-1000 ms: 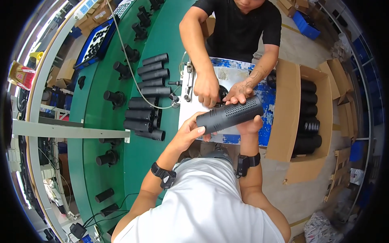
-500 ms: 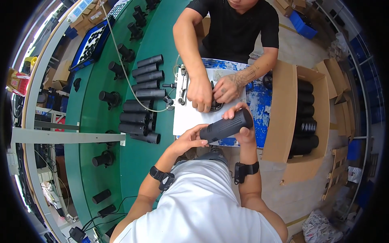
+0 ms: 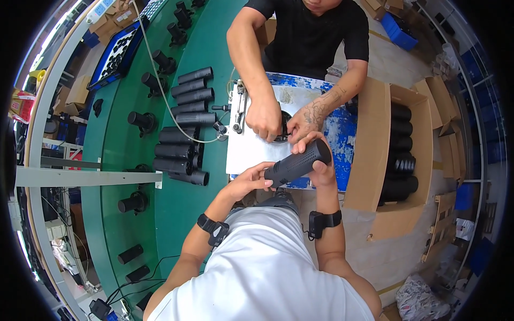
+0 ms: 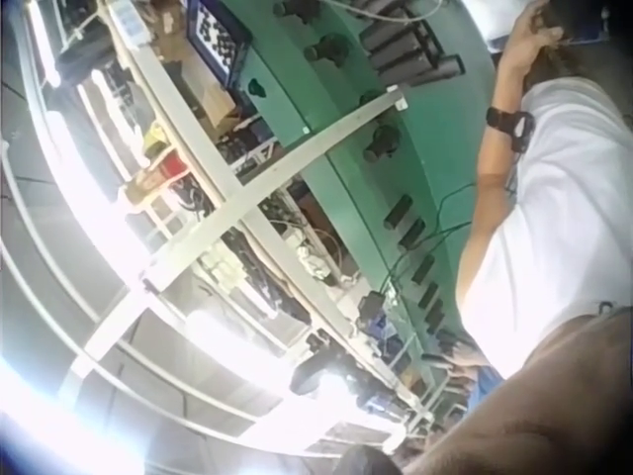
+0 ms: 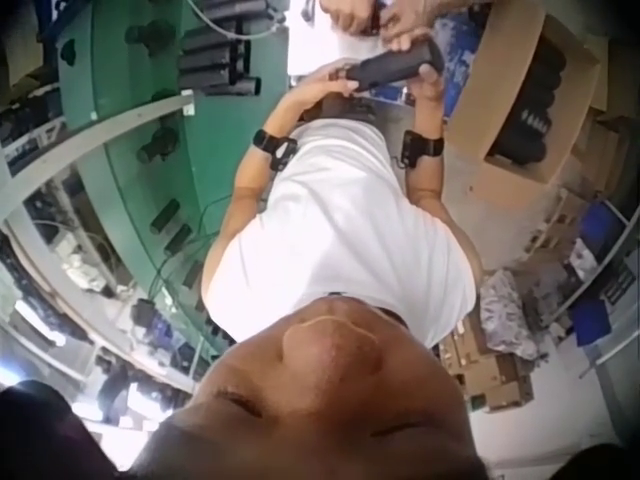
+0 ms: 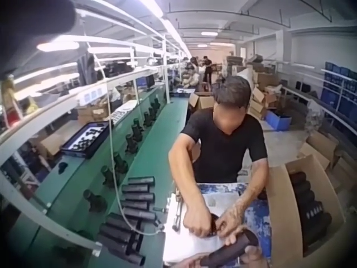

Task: The person picks up a black plastic housing, places it into a metal fixture, and presses down on it. They then remove the housing from the fixture and place it onto a green conveyor belt, repeating this process several times.

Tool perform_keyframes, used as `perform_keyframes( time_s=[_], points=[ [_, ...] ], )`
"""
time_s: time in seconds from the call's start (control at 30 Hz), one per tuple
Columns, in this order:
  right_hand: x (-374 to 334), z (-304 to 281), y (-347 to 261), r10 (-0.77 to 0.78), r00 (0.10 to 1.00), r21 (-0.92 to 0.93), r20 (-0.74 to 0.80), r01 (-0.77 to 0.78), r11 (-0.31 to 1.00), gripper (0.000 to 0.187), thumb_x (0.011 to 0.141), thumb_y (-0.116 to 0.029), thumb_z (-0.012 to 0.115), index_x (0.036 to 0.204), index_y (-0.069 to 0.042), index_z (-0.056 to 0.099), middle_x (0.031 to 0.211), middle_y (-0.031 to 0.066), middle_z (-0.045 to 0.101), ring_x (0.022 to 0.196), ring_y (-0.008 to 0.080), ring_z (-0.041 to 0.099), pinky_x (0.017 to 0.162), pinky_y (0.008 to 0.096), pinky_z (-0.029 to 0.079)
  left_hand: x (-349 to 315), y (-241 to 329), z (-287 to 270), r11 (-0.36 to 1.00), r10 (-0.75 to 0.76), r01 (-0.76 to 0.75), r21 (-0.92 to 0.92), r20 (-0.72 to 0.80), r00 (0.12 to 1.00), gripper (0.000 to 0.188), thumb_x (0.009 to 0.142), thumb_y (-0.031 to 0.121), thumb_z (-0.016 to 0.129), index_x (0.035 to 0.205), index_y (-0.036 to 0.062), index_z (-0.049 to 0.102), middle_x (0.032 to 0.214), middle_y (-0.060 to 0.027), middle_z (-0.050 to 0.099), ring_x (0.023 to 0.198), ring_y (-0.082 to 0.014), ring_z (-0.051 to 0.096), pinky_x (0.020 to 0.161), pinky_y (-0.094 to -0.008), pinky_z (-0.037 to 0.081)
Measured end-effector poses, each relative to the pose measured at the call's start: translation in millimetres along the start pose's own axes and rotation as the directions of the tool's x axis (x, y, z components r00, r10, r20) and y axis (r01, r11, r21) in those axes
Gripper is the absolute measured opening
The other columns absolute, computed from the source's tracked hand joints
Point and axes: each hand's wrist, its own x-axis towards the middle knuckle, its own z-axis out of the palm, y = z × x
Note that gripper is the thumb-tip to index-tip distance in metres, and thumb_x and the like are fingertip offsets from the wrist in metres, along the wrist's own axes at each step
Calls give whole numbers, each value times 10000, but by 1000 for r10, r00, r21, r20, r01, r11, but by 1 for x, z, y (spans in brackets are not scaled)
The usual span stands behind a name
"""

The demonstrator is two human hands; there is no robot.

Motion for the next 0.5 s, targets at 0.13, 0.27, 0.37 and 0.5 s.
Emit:
perform_keyframes(
  time_s=[0.13, 0.27, 0.37, 0.5],
  points=[
    [-1, -1, 0, -2, 1000, 1, 3, 2, 1000, 730, 688, -360, 796, 1224, -74, 391, 962, 70, 487, 976, 221, 495, 968, 390, 393, 0, 0, 2, 1000, 2, -2, -6, 6, 1000, 597, 886, 156, 663, 1392, 0, 386, 970, -46, 639, 867, -107, 624, 744, -225, 467],
    [-1, 0, -1, -15, 1000, -14, -25, 15, 1000, 705, 691, -345, 782, 1218, -74, 400, 969, 74, 489, 985, 227, 496, 979, 392, 387, 2, 0, 3, 1000, -10, 10, -29, -5, 1000, 599, 888, 163, 663, 1392, -5, 384, 979, -57, 634, 859, -118, 627, 748, -226, 469],
    [-1, 1, -3, -45, 997, -41, -55, 43, 998, 677, 694, -325, 766, 1211, -75, 406, 983, 79, 487, 999, 231, 493, 998, 398, 374, 3, 5, 7, 1000, 5, -6, -23, -62, 998, 578, 905, 172, 640, 1399, 27, 377, 1006, -39, 609, 840, -111, 607, 741, -234, 465],
    [1, 3, -6, -113, 987, -24, -111, 111, 994, 611, 707, -242, 730, 1196, -46, 419, 1021, 107, 510, 1036, 256, 508, 1014, 415, 382, 8, 7, 13, 982, 185, -188, -12, -132, 974, 551, 898, 107, 646, 1386, 36, 401, 1034, -27, 583, 839, -85, 567, 741, -213, 449]
  ],
)
